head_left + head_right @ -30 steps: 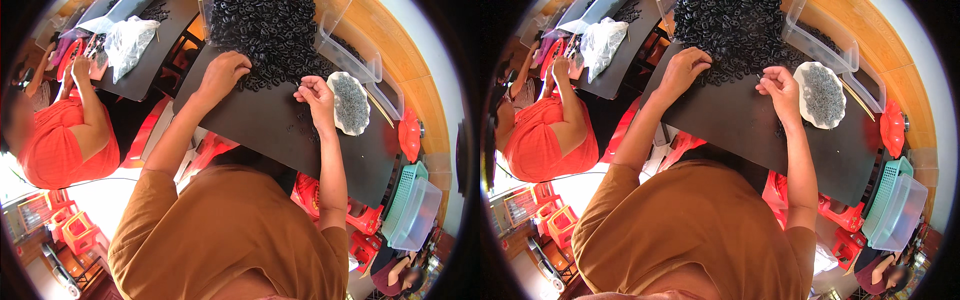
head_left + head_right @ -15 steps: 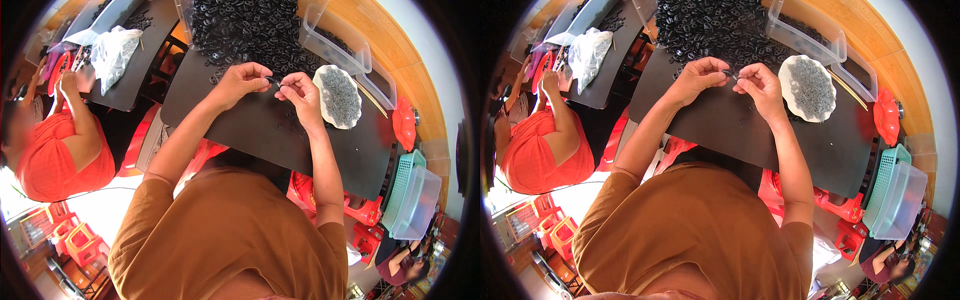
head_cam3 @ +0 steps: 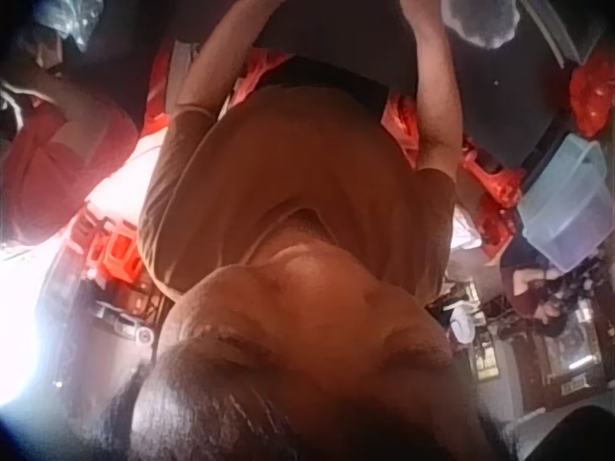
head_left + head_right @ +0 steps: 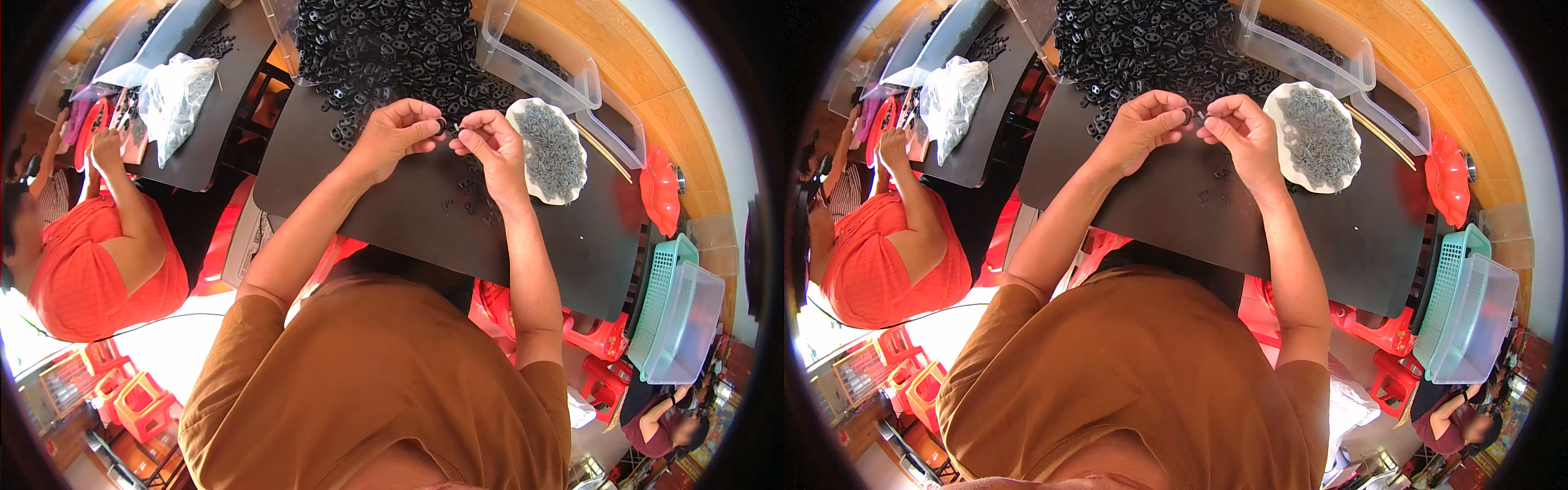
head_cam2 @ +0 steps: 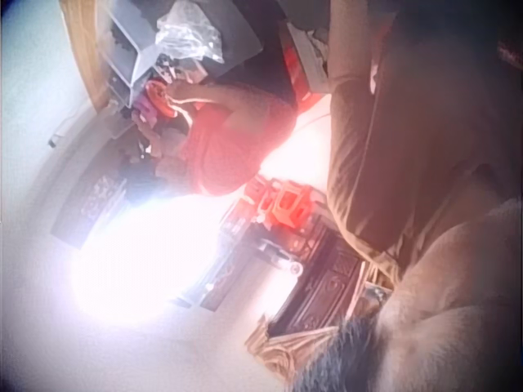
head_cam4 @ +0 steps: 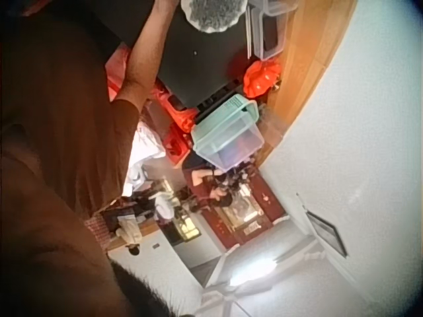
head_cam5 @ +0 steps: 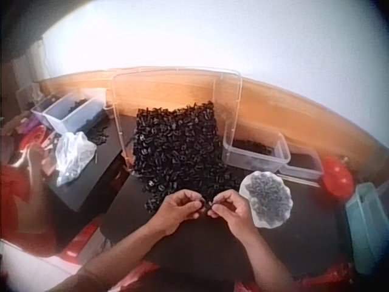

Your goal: The person sits at a table and repeatedly picks up small black plastic rings and metal pins. They insert the pins into the rings by hand and place the assembled units into a white bowl.

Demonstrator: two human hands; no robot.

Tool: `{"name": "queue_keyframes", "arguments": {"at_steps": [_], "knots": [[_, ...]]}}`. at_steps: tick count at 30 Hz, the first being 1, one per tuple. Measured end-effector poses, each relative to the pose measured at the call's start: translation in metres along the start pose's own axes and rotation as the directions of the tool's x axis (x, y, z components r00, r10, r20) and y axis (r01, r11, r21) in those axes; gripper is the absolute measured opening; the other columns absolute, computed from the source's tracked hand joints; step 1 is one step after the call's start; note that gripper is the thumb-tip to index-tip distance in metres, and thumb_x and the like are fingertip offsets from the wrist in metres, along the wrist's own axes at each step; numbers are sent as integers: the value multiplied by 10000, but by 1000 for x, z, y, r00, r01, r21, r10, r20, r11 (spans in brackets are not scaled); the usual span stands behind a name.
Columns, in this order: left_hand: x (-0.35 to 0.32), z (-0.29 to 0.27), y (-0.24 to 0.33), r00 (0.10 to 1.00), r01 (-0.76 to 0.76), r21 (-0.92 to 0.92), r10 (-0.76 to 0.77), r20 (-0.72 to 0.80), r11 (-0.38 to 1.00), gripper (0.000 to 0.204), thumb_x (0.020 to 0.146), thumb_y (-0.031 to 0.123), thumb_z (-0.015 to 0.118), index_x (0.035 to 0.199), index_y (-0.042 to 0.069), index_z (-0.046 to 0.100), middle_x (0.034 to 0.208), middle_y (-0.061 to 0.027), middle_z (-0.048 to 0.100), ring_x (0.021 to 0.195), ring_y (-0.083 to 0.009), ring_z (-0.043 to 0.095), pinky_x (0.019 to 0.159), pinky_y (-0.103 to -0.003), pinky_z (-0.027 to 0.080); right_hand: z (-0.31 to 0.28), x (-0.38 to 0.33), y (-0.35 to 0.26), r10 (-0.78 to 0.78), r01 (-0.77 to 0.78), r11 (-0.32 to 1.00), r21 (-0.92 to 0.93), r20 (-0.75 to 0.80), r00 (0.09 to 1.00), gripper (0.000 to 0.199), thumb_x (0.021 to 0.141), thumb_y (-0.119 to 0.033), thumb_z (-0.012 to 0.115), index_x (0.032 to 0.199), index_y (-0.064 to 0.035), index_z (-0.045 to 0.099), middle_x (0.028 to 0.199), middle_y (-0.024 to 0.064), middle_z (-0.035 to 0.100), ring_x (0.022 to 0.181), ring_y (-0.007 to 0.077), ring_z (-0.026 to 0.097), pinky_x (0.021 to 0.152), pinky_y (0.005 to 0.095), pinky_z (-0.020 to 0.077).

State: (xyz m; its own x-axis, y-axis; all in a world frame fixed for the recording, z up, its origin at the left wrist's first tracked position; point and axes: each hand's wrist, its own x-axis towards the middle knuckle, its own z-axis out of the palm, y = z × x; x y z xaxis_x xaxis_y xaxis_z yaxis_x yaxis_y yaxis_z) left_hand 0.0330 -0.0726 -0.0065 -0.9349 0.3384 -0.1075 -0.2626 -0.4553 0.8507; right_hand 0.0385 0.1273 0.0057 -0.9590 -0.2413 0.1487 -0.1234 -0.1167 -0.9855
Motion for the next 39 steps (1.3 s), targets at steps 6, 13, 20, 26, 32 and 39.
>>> {"name": "queue_keyframes", "arguments": {"at_steps": [6,13,20,26,32,39], "knots": [[2,-7,-3,1000,15,-63,-15,10,998,200,910,47,673,1105,51,625,976,-16,654,850,-115,644,740,-232,529,-1,0,5,28,-28,991,-130,-5,1000,106,913,-9,635,1017,-10,610,904,36,636,783,120,665,702,240,543],[4,-15,-9,996,-84,209,80,26,974,237,906,63,686,1136,32,637,989,-17,663,868,-82,628,779,-226,528,5,-1,8,38,-38,993,-111,-1,999,110,910,-5,633,1017,-5,605,908,42,640,792,135,689,690,239,550],[3,-12,-7,996,-84,255,90,-13,963,225,915,89,681,1129,24,652,992,-23,672,877,-86,639,794,-238,548,7,-2,7,47,-46,989,-143,0,999,119,908,-4,627,1025,-11,608,906,43,649,793,141,697,697,237,550],[3,-12,-9,996,-87,273,92,-5,958,228,912,90,686,1128,22,661,991,-27,678,865,-89,645,790,-241,557,8,-2,5,54,-54,987,-152,-8,999,125,900,3,626,1023,-14,609,905,40,648,790,133,693,700,235,549],[3,-10,-8,994,-107,292,112,1,950,223,905,79,691,1118,17,667,972,-30,681,840,-87,646,777,-235,558,8,-2,6,29,-31,987,-157,-17,999,119,903,7,625,1019,-14,609,899,33,643,789,123,688,701,233,551],[2,-8,-7,992,-125,330,130,9,936,220,897,61,693,1110,13,670,961,-28,684,836,-80,643,750,-223,548,9,-2,7,18,-20,990,-143,-14,1000,104,902,29,622,999,-1,600,912,38,639,803,129,691,718,240,567]]}}
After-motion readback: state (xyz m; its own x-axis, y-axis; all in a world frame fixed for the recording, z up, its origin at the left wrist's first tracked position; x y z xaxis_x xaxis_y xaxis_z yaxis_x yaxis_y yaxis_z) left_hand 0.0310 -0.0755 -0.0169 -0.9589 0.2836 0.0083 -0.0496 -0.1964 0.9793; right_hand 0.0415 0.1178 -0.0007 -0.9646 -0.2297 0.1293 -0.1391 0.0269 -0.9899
